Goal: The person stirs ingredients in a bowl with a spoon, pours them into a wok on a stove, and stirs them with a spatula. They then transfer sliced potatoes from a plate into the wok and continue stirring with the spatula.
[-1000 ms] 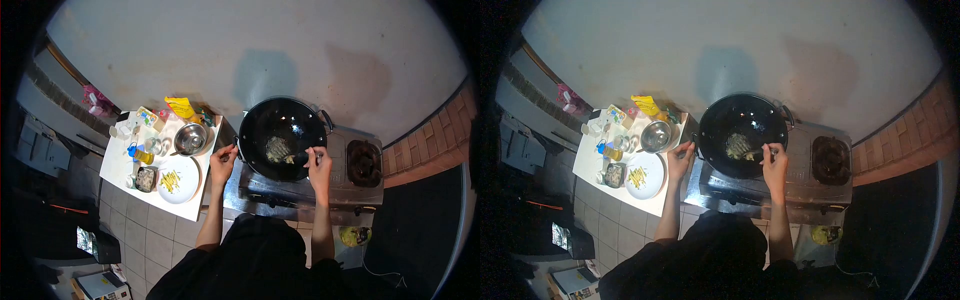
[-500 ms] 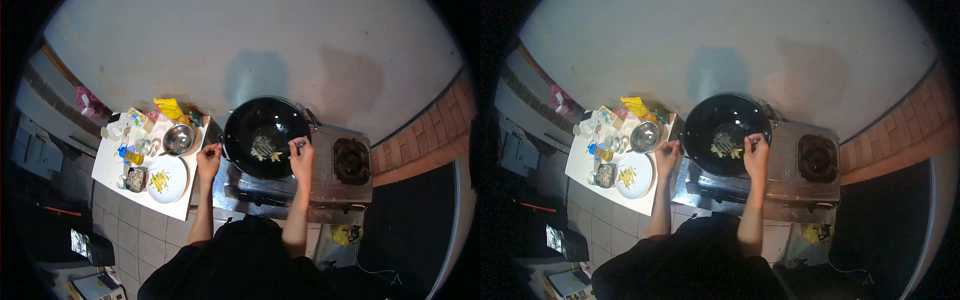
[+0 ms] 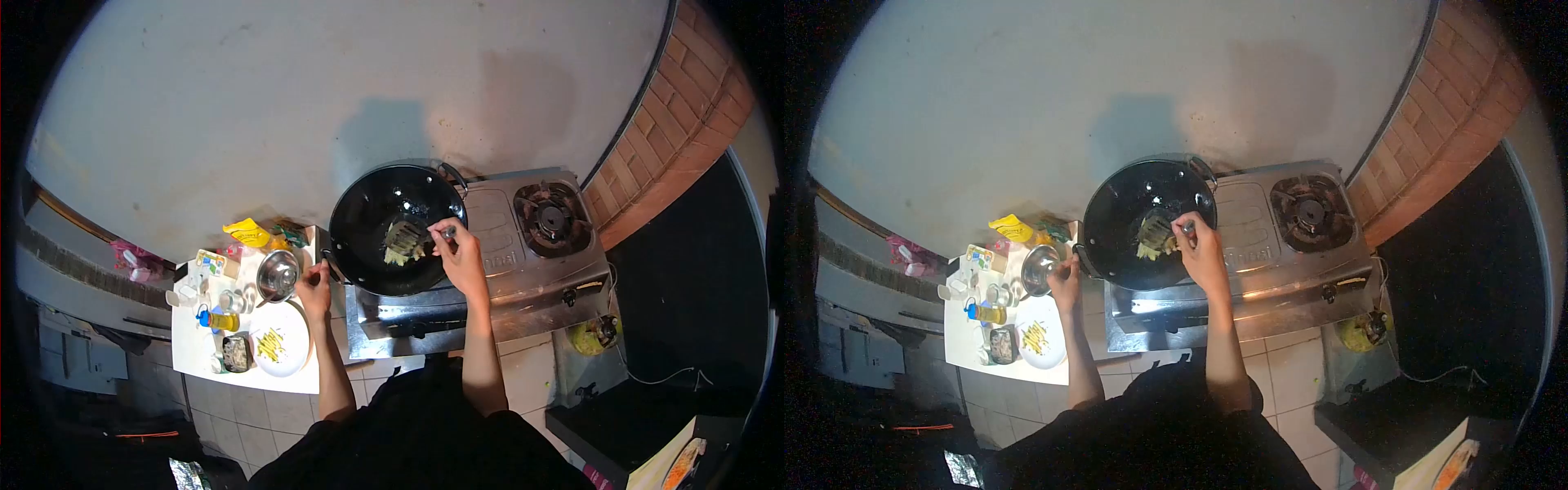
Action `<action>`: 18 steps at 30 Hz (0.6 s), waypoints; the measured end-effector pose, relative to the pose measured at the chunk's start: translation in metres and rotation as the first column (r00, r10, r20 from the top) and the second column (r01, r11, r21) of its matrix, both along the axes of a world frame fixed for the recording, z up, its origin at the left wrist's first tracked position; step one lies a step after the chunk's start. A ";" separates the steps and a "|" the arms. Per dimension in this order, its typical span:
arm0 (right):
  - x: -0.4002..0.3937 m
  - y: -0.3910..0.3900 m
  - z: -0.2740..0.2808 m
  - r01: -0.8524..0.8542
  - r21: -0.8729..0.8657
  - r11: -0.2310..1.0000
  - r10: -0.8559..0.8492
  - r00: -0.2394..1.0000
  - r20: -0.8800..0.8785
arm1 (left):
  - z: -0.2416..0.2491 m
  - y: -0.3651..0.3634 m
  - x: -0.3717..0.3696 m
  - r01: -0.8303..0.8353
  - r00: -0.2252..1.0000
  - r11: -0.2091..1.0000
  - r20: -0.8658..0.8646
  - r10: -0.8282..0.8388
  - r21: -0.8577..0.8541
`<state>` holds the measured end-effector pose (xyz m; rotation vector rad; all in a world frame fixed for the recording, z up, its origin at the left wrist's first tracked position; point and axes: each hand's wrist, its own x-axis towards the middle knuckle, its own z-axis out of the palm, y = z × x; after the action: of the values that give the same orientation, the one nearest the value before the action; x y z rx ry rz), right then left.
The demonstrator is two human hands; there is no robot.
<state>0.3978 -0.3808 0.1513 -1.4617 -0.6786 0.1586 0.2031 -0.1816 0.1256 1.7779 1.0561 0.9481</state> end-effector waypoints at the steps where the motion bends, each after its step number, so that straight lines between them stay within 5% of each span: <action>1: -0.001 -0.003 0.005 0.001 0.007 1.000 -0.001 1.000 -0.005 | 0.003 -0.002 -0.001 0.001 1.000 1.000 -0.014 -0.001 0.013; 7: -0.003 -0.013 0.018 0.004 0.058 0.998 -0.003 1.000 -0.024 | 0.002 -0.002 -0.008 0.030 0.999 0.997 -0.042 -0.033 -0.074; 14: -0.005 -0.018 0.020 0.112 -0.020 0.994 -0.108 0.987 0.117 | -0.003 0.002 -0.008 0.058 0.997 0.997 -0.048 -0.060 -0.053; 18: -0.004 -0.021 0.020 0.042 -0.127 0.991 -0.028 0.993 0.113 | -0.006 0.002 -0.010 0.060 0.997 0.997 -0.039 -0.062 -0.050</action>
<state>0.3936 -0.4014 0.1714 -1.6145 -0.7439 0.0956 0.1930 -0.1794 0.1196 1.7857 1.0359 0.8449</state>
